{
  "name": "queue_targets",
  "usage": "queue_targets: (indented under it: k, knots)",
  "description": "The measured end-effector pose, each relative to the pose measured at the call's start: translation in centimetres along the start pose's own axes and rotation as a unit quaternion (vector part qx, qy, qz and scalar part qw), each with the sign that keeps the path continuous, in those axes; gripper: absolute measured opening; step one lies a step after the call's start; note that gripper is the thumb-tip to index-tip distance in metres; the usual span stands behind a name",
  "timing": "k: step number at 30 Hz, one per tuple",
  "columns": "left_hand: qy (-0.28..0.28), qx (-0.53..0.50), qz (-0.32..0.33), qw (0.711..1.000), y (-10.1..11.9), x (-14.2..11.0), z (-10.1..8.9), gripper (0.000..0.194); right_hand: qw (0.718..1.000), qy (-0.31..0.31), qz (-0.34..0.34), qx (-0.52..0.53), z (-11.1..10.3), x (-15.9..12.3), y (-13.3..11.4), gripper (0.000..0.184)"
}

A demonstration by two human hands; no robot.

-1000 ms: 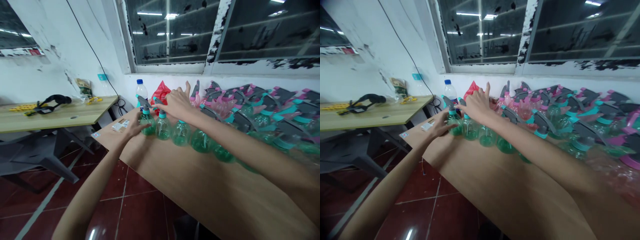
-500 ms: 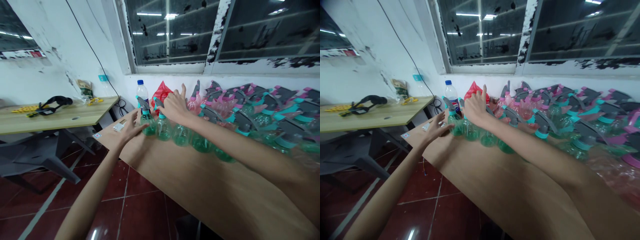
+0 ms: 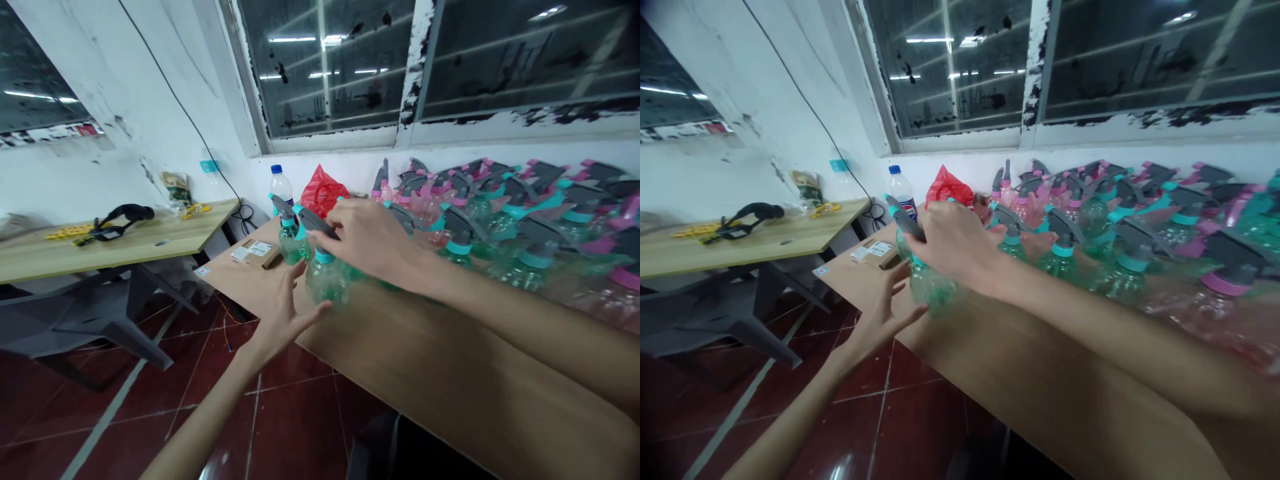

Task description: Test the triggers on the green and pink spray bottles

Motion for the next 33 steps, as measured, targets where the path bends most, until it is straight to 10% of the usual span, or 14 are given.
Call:
queue_targets:
  k: [9,16,21,33]
  knots:
    - [-0.112,-0.085,0.063,0.988,8.7,-0.5,9.9,0.080,0.985,0.033,0.014,0.168,-8.5,-10.8,5.4,0.021]
    - [-0.199,-0.117,0.042,0.972,12.8,0.5,19.1,0.086,0.949,-0.050,0.128,0.284,-8.1,-19.8,13.1,0.058]
    - [-0.273,-0.153,0.069,0.947,16.0,0.8,24.7,0.081,0.923,0.007,0.201,0.328,-8.8,-23.2,16.5,0.036]
    - [-0.331,-0.134,0.121,0.926,17.0,2.3,29.7,0.091,0.930,0.064,0.222,0.286,-9.8,-25.0,20.5,0.011]
Point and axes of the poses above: each hand's wrist, its own x-axis towards the middle knuckle, its own z-axis out of the palm, y = z × x, the point moved 10 cm from there along x, towards the middle knuckle, and after that the axes turned 3 degrees about -x, right-handed, at the moved point
